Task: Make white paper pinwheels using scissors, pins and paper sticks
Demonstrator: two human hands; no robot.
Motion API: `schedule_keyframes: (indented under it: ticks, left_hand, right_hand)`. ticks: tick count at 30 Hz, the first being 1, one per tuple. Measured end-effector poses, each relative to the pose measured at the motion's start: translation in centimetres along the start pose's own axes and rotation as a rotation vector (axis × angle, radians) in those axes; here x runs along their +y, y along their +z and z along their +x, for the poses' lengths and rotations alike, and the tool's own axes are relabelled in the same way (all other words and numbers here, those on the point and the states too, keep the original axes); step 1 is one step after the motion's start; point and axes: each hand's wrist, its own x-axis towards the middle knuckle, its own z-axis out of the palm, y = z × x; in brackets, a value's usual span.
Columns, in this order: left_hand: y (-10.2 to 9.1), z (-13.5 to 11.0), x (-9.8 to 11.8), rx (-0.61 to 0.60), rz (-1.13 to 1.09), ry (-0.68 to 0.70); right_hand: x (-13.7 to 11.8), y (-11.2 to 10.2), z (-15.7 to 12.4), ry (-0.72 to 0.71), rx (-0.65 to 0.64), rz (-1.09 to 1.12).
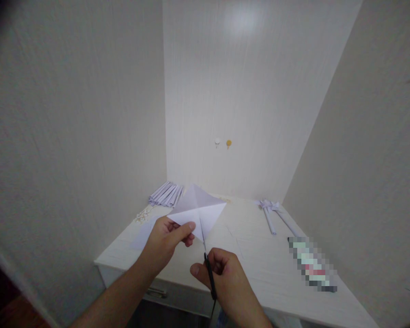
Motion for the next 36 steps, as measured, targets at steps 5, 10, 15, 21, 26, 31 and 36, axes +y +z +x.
schedule_keyframes:
  ticks: [5, 10, 15, 21, 26, 31, 36]
  left_hand:
    - [0.0, 0.0, 0.0, -0.002, -0.014, 0.005]
    - [0.2, -0.1, 0.3, 0.016, -0.011, 0.005]
    - [0.2, -0.2, 0.4, 0.009, -0.025, -0.009]
    - [0.2, -0.3, 0.4, 0.021, -0.034, -0.007]
    - [0.2, -0.2, 0.1, 0.018, -0.027, -0.014]
    - [0.2, -0.2, -0.5, 0.006, -0.020, -0.018]
    - [0.4, -0.1, -0.8, 0.005, -0.013, -0.039]
  right_hand:
    - [-0.1, 0.1, 0.1, -0.030, 0.008, 0.015]
    - [-0.3, 0.2, 0.0, -0.018, 0.027, 0.019]
    - [-0.4, 0.2, 0.0, -0.022, 0.036, 0.003]
    - [-0.5, 0.3, 0.0, -0.012, 0.041, -0.003]
    - [-0.2, 0.2, 0.0, -0.017, 0.033, 0.015]
    - [0.1, 0.2, 0.1, -0.005, 0.024, 0.018]
    - [0.6, 0.2, 0.1, -0.004, 0.049, 0.049]
